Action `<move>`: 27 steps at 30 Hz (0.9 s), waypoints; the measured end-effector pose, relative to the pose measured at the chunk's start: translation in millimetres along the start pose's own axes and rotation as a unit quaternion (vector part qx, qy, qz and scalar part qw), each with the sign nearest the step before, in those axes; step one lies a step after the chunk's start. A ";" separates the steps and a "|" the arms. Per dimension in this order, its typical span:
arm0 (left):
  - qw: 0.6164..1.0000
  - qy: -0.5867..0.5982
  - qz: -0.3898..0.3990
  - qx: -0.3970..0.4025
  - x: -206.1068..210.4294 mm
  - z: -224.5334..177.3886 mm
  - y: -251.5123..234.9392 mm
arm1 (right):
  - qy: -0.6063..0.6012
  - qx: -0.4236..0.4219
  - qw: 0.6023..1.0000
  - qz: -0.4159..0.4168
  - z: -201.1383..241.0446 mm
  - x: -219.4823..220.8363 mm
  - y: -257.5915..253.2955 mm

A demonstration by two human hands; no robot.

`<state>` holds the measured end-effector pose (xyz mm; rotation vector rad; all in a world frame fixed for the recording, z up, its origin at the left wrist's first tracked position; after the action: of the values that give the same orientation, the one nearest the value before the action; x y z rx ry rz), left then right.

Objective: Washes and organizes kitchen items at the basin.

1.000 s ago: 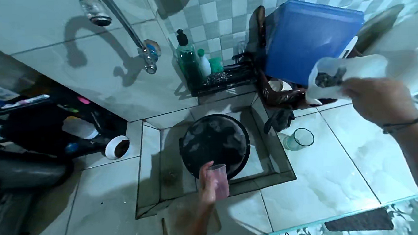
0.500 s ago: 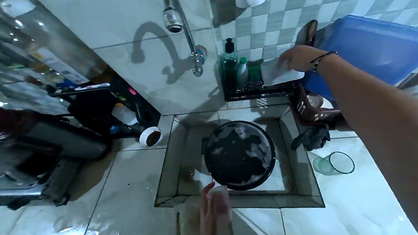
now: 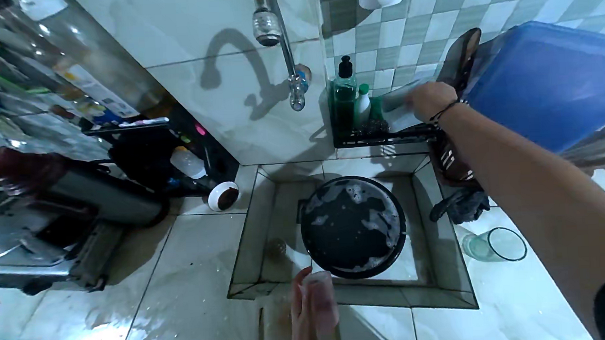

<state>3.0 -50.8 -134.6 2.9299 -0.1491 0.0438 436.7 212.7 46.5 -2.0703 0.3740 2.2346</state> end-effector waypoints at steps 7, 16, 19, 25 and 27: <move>1.000 0.011 0.010 0.004 2.1 -5.6 -3.4 | -0.105 -0.021 0.994 -0.010 -30.9 32.4 -4.1; 0.995 -0.025 0.053 0.080 17.6 -41.5 -37.8 | -0.098 -0.029 0.994 -0.037 -37.1 32.6 20.0; 0.987 -0.008 0.087 0.134 33.2 -72.8 -58.8 | -0.153 -0.051 0.982 -0.100 -24.9 19.4 42.7; 0.954 -0.112 0.119 0.252 62.7 -154.4 -101.3 | -0.388 -0.115 0.900 -0.163 42.2 38.5 206.8; 0.922 -0.171 0.135 0.319 60.2 -198.6 -118.6 | -0.410 -0.098 0.894 -0.156 38.0 74.5 265.7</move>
<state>71.4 100.0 37.8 3.5063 -0.7173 -0.4677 335.5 -44.2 9.2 -0.9496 -0.2382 2.7101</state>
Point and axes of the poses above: each hand's wrist, its own y-axis away from the middle knuckle, its own x-axis out of the palm, z = x × y, the point moved 8 cm from there along -y, towards the middle knuckle, and after that the axes turned 1 degree about z, right-handed, at the moved point
